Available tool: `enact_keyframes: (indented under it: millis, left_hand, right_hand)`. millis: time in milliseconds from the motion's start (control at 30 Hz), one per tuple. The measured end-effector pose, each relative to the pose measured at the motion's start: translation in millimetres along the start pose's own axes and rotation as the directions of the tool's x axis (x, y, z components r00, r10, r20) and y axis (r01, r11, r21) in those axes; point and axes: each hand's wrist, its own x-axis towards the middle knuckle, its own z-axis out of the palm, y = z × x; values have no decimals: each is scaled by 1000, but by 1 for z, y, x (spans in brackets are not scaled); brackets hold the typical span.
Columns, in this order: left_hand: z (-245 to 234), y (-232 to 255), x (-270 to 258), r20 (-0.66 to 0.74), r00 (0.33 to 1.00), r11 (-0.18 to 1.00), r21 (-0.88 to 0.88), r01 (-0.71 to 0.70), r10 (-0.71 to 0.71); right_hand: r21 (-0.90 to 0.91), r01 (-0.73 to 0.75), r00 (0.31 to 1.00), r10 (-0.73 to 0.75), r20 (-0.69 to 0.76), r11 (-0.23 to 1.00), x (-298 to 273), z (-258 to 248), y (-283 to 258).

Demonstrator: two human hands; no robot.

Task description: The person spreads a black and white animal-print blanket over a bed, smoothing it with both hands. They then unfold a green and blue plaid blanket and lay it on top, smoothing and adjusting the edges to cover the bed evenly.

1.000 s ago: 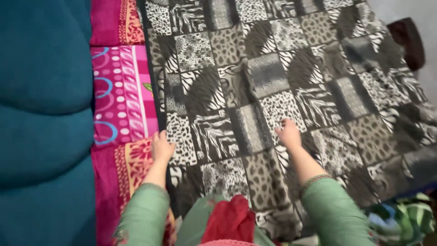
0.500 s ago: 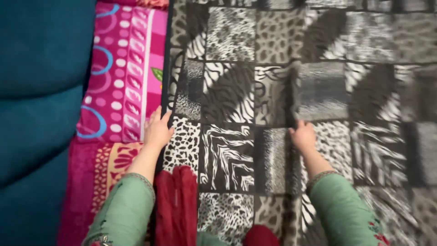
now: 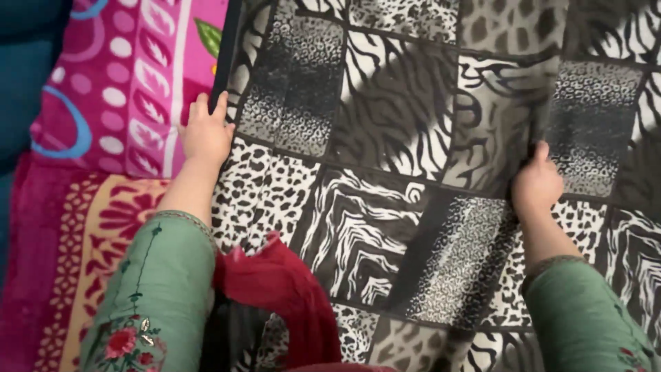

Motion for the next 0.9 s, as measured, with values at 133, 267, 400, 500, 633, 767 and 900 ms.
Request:
enact_keyframes:
  millis: [133, 267, 400, 500, 633, 767, 900]
  left_hand:
    - [-4, 10, 2, 38, 998, 998, 33, 54, -56]
    - [1, 6, 3, 46, 999, 999, 26, 22, -23]
    - [-7, -6, 10, -67, 997, 994, 104, -42, 49]
    - [7, 3, 19, -97, 995, 961, 278, -5, 33]
    - [9, -25, 23, -252, 966, 994, 73, 80, -59]
    - [-5, -49, -1, -316, 927, 978, -105, 177, -202]
    - [-26, -4, 15, -417, 905, 981, 123, 151, -87]
  right_hand:
    - [5, -10, 964, 11, -267, 1000, 33, -17, -34]
    - [-17, -28, 998, 29, 55, 999, 78, -17, -38]
    - [-328, -73, 976, 0, -218, 942, 78, 44, 31]
    - [-21, -284, 943, 275, -189, 959, 71, 42, -25]
    - [379, -454, 828, 539, -156, 806, 68, 39, -32]
    - [-53, -194, 888, 153, -434, 979, 58, 47, -31]
    - [-63, -200, 874, 149, -463, 978, 57, 41, -32]
